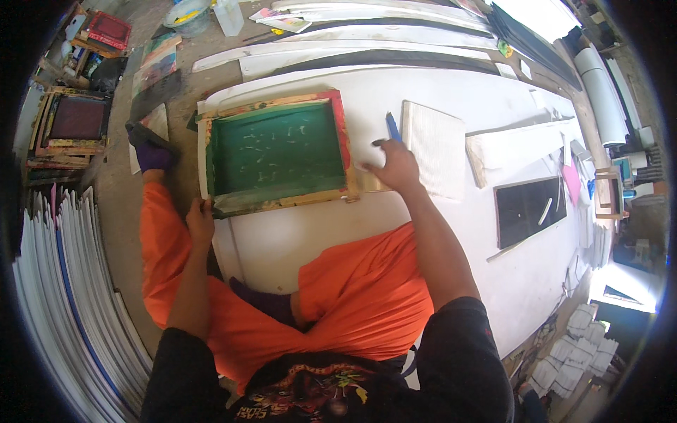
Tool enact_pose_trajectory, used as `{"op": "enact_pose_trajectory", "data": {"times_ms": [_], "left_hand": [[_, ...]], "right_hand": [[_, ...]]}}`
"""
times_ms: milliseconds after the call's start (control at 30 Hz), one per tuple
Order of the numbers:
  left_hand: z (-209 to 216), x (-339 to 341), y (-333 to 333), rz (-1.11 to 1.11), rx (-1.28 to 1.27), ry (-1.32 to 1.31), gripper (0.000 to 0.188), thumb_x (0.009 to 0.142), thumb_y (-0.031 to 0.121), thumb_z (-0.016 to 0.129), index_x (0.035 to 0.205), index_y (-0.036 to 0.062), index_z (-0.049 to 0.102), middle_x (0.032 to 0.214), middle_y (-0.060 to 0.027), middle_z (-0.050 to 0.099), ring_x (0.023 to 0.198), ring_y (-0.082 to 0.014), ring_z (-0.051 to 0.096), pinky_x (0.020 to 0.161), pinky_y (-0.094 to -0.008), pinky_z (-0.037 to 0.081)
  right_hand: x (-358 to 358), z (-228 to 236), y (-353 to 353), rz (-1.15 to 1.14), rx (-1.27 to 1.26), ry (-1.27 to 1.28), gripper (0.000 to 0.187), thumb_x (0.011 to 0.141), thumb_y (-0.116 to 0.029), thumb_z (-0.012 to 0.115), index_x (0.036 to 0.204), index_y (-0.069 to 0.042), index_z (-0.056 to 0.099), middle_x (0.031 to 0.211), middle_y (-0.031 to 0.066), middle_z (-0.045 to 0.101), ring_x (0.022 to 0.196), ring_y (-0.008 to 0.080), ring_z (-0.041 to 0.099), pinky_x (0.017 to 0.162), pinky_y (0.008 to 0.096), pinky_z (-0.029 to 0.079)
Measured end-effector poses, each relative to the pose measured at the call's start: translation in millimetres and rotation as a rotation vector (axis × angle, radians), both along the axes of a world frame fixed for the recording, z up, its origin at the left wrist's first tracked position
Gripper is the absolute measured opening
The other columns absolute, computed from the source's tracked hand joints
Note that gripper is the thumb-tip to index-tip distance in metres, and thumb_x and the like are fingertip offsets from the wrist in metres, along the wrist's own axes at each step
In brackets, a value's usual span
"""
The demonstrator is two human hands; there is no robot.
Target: The person sits on the floor and smooths a red screen with a mesh design using their hands. They then place the red screen on a shelf and pick up a green screen. The person applies masking tape to the edges of the green screen to secure the mesh.
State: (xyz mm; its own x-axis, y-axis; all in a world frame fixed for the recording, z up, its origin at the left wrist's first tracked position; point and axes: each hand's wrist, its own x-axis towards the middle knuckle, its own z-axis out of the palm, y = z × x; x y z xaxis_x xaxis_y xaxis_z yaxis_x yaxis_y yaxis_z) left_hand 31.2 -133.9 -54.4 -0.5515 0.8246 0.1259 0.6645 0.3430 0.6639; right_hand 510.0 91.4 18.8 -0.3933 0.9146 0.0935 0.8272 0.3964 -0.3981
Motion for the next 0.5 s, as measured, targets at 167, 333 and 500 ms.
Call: {"op": "enact_pose_trajectory", "data": {"times_ms": [167, 333, 500], "left_hand": [[2.9, -2.8, -4.2, -0.01, 0.015, -0.002, 0.026, 0.104, 0.019, 0.066, 0.095, -0.004, 0.06, 0.081, -0.0244, 0.066, 0.07, -0.0388, 0.064, 0.068, -0.0445, 0.051], [11.2, 0.9, -4.7, -0.016, 0.036, -0.02, 0.026, 0.105, 0.019, 0.066, 0.095, -0.0039, 0.06, 0.079, -0.0241, 0.065, 0.068, -0.0367, 0.063, 0.066, -0.0441, 0.05], [0.5, -5.2, -5.2, -0.023, 0.042, -0.021, 0.026, 0.105, 0.02, 0.066, 0.094, -0.0038, 0.06, 0.078, -0.0235, 0.065, 0.068, -0.0355, 0.064, 0.066, -0.0435, 0.05]], "right_hand": [[1.4, -20.8, 44.7, -0.39, -0.076, -0.298, 0.044, 0.094, -0.035, 0.076, 0.123, -0.005, 0.062, 0.117, 0.0159, 0.066, 0.12, 0.0323, 0.063, 0.095, 0.047, 0.058], [-0.8, -32.6, 60.4, -0.414, -0.29, -0.403, 0.042, 0.096, -0.032, 0.073, 0.123, -0.002, 0.062, 0.115, 0.0177, 0.071, 0.114, 0.0349, 0.069, 0.091, 0.0497, 0.06], [-8.2, -9.1, 65.4, -0.472, -0.302, -0.293, 0.035, 0.098, -0.027, 0.062, 0.113, 0.004, 0.067, 0.105, 0.0215, 0.075, 0.102, 0.0375, 0.074, 0.086, 0.0493, 0.061]]}}
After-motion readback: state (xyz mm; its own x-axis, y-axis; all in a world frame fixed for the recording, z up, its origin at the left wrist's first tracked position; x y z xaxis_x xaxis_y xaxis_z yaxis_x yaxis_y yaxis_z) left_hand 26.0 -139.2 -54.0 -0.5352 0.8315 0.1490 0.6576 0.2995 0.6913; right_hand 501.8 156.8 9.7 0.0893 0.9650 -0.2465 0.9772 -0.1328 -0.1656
